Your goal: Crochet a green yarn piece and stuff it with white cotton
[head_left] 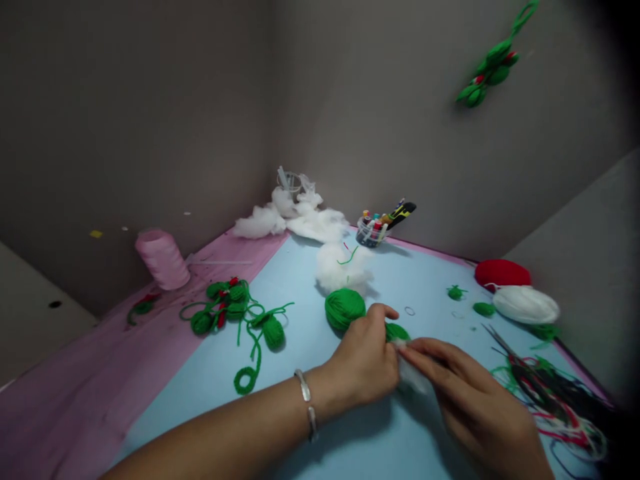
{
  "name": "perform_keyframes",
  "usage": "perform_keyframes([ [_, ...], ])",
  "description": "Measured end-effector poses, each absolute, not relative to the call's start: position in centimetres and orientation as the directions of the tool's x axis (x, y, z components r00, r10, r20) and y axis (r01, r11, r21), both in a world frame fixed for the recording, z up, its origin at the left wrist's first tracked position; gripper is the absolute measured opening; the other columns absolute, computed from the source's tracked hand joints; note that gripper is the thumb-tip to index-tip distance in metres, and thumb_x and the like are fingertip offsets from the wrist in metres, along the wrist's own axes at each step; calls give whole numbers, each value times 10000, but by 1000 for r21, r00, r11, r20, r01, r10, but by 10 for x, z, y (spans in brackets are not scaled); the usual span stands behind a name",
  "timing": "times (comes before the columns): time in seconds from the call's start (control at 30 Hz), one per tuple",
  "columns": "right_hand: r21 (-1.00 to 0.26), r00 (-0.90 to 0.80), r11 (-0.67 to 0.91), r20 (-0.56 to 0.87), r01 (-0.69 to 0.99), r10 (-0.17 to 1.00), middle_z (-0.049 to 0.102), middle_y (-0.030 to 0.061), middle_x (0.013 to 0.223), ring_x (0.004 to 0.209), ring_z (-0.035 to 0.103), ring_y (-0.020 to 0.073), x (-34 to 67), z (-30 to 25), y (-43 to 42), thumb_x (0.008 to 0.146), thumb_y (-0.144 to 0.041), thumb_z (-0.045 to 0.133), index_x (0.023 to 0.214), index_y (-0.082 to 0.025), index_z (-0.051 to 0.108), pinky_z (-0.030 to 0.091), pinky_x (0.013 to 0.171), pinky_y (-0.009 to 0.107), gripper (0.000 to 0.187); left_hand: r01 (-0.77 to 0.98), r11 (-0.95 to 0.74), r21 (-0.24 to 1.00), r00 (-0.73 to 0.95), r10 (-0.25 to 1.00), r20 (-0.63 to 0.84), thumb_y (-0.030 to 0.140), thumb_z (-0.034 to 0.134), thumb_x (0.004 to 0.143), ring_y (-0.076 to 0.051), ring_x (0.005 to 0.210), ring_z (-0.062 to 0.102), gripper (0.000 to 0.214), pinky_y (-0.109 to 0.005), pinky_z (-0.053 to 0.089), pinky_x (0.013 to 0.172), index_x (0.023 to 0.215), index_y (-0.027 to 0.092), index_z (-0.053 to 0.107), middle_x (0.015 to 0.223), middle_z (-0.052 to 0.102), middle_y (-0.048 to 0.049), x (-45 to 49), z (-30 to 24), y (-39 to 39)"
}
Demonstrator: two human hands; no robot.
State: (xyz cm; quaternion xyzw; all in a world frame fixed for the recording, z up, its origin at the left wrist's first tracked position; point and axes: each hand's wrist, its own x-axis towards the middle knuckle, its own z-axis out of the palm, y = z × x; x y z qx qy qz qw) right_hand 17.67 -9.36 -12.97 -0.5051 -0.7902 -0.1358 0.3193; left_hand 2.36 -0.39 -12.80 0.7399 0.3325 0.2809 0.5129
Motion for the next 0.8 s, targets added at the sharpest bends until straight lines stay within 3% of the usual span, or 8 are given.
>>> perform_keyframes([
  [0.13,-139,-201,374,649,917,734,690,27,990,832,695,143,181,-133,-100,873,-123,521,1110,-282,644,566,721,219,310,193,-353,915,689,713,129,78,456,752,-227,913,590,408,-348,463,860,1141,119,574,972,647,-108,21,-123,-10],
  [0.23,-338,20,280,669,899,743,635,19,908,642,620,110,176,-133,-96,817,-123,558,948,-259,613,530,570,212,197,131,-348,928,722,675,151,70,490,690,-196,787,579,426,-323,475,779,1101,133,584,862,637,-54,22,-121,-12],
  [0.37,-529,142,249,591,812,794,640,16,890,614,625,112,175,-133,-89,759,-119,559,1001,-248,575,539,532,193,275,54,-270,961,756,640,137,135,551,692,-152,655,535,382,-281,453,672,1072,150,593,752,605,-1,22,-122,-12],
  [0.53,-433,75,277,638,858,767,650,5,869,743,662,109,171,-136,-93,843,-138,548,1002,-252,588,549,661,163,199,7,-165,986,726,679,109,138,500,752,-164,756,571,299,-277,451,717,1023,156,626,832,643,-28,27,-129,-12],
  [0.67,-287,-92,391,692,875,716,606,36,1019,932,624,107,162,-133,-92,893,-93,500,1146,-258,611,514,816,178,322,-38,-42,998,638,768,57,131,509,719,-186,844,589,299,-287,461,761,986,135,644,915,665,-61,31,-137,-9],
  [0.8,-386,-138,473,642,792,754,589,37,1066,963,622,131,169,-135,-93,898,-157,553,1158,-296,648,520,813,208,310,10,-70,997,587,808,51,94,455,708,-201,833,605,321,-322,462,792,929,152,681,868,687,-61,31,-140,-12],
])
